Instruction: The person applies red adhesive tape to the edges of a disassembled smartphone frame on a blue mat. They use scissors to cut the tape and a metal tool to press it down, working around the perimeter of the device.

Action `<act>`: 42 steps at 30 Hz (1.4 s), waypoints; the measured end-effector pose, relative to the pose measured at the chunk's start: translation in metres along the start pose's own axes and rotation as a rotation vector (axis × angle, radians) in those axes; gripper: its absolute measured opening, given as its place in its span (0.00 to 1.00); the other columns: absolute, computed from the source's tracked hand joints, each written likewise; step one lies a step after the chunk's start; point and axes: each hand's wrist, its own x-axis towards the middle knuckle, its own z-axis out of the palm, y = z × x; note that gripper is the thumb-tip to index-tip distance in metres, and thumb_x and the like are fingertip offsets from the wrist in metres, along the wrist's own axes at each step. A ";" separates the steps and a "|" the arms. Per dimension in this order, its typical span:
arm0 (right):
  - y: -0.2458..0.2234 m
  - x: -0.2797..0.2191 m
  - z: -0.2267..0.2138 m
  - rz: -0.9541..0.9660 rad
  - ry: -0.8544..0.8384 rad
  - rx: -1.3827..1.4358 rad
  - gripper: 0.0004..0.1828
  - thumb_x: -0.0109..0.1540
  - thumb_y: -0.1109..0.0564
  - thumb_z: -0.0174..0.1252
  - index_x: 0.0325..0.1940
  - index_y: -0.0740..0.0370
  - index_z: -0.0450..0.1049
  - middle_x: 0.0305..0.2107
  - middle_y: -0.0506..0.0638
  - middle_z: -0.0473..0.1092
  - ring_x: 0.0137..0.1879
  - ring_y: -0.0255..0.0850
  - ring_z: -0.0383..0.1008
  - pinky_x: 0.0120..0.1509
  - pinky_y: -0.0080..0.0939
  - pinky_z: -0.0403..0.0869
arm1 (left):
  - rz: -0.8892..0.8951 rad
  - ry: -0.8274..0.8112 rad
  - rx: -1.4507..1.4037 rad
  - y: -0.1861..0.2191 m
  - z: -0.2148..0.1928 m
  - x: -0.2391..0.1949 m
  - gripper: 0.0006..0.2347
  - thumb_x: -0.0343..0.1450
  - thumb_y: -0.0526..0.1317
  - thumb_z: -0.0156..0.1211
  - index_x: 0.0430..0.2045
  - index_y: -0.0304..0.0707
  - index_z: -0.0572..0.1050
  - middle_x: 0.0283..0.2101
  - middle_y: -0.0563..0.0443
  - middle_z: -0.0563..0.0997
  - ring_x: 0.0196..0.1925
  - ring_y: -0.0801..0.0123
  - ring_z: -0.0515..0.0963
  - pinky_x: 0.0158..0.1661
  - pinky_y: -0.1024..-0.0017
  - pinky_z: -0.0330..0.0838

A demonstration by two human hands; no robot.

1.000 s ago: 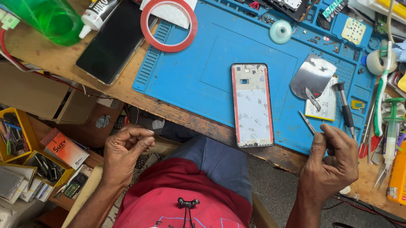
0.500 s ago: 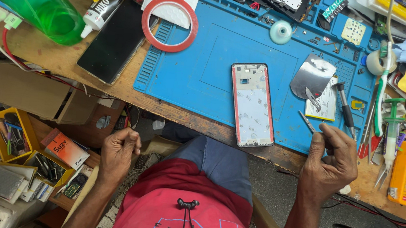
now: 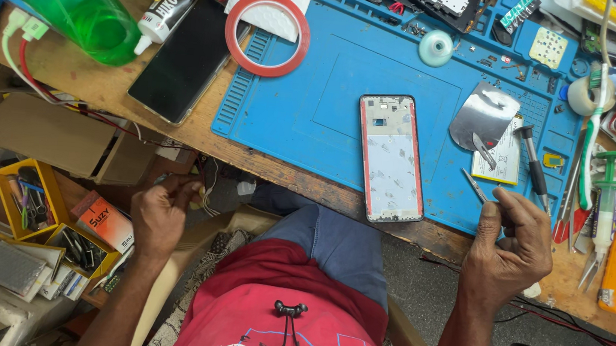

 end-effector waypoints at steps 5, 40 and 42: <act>-0.003 0.004 -0.002 -0.051 -0.046 -0.002 0.09 0.72 0.69 0.64 0.56 0.65 0.79 0.51 0.52 0.74 0.52 0.34 0.76 0.50 0.29 0.74 | 0.215 0.063 -0.019 0.009 -0.011 -0.001 0.05 0.71 0.33 0.64 0.35 0.30 0.82 0.36 0.42 0.86 0.34 0.63 0.85 0.36 0.66 0.75; -0.147 0.133 0.214 -0.586 -0.505 -0.161 0.14 0.56 0.56 0.69 0.43 0.64 0.83 0.29 0.58 0.76 0.37 0.50 0.78 0.44 0.49 0.75 | 0.423 0.163 -0.311 0.137 -0.069 -0.009 0.17 0.72 0.42 0.64 0.53 0.35 0.76 0.54 0.40 0.82 0.58 0.52 0.81 0.56 0.60 0.74; -0.152 0.115 0.183 -0.572 -0.456 0.042 0.13 0.60 0.58 0.68 0.46 0.66 0.80 0.33 0.53 0.75 0.36 0.41 0.78 0.43 0.41 0.76 | 0.587 0.294 -0.299 0.160 -0.080 0.017 0.23 0.73 0.40 0.63 0.63 0.28 0.68 0.64 0.33 0.73 0.66 0.45 0.73 0.62 0.56 0.66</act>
